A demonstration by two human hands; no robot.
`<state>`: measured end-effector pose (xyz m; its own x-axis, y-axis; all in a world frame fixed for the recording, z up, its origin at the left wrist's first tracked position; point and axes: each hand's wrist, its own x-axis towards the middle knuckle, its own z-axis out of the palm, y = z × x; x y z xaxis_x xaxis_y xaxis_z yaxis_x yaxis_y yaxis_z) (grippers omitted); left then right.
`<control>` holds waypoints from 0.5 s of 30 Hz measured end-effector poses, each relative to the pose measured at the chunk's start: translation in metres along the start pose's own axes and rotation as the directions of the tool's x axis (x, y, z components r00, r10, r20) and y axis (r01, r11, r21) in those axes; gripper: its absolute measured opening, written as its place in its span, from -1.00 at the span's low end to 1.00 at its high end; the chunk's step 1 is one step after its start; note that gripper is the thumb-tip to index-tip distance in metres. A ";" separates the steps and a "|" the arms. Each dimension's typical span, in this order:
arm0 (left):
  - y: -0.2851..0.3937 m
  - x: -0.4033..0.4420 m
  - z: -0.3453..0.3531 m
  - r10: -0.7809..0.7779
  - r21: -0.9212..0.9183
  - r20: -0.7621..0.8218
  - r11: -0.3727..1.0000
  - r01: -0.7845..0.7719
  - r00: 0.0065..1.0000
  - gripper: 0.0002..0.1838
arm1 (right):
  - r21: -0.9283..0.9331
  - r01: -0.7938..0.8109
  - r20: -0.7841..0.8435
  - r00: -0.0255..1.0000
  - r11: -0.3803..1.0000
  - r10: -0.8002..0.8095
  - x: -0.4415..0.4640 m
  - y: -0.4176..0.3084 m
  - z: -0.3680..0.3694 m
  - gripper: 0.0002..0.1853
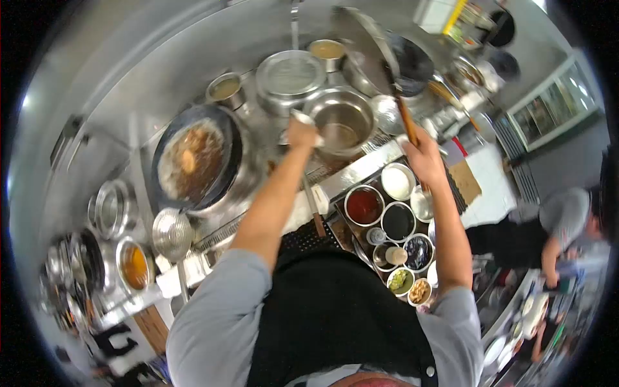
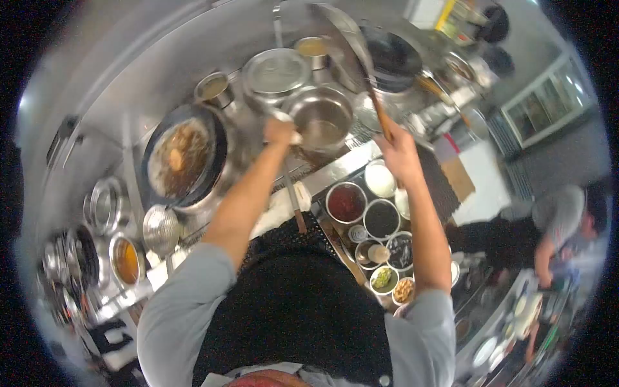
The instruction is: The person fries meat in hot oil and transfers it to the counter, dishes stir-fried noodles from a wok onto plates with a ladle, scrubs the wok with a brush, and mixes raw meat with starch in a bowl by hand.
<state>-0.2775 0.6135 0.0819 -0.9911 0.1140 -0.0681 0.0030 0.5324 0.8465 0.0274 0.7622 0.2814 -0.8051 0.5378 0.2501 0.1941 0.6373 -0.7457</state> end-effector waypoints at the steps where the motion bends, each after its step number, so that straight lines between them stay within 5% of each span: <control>1: 0.000 -0.027 -0.001 -0.046 0.064 0.122 0.997 0.038 0.991 -0.29 | 0.155 -0.093 0.066 0.994 0.984 0.084 -0.009 0.004 0.005 -0.79; 2: -0.034 -0.026 0.032 -0.057 0.136 0.083 0.990 0.045 0.995 -0.15 | 0.232 -0.177 0.080 0.983 0.957 0.163 -0.017 0.019 0.017 -0.94; 5: -0.030 -0.063 0.025 -0.221 -0.046 0.130 0.973 0.228 0.967 -0.04 | 0.601 -0.325 0.206 0.946 0.730 0.252 -0.054 0.037 0.052 -0.86; 9: -0.066 -0.129 -0.071 -0.116 -0.286 0.262 0.939 0.192 0.958 -0.30 | 0.604 -0.608 0.419 0.792 0.515 0.443 -0.095 0.089 0.111 -0.86; 12: -0.118 -0.154 -0.183 -0.442 -0.167 0.341 0.840 0.516 0.830 -0.47 | 0.530 -0.634 0.423 0.773 0.562 0.473 -0.102 0.097 0.123 -0.84; 13: -0.193 -0.155 -0.200 -0.273 -0.426 0.217 0.837 0.342 0.937 -0.51 | 0.540 -0.620 0.422 0.785 0.569 0.454 -0.102 0.102 0.126 -0.82; 14: -0.189 -0.166 -0.243 -0.506 -0.587 0.177 0.635 0.503 0.844 -0.48 | 0.448 -0.630 0.427 0.774 0.634 0.467 -0.099 0.105 0.125 -0.77; 15: -0.259 -0.147 -0.268 -0.577 -0.813 0.199 0.354 0.462 0.792 -0.44 | 0.348 -0.627 0.427 0.768 0.697 0.477 -0.096 0.102 0.124 -0.71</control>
<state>-0.1683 0.2339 0.0143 -0.7606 -0.0495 -0.6473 -0.5650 -0.4405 0.6976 0.0550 0.7075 0.1050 -0.7650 0.4815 -0.4277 0.4447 -0.0854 -0.8916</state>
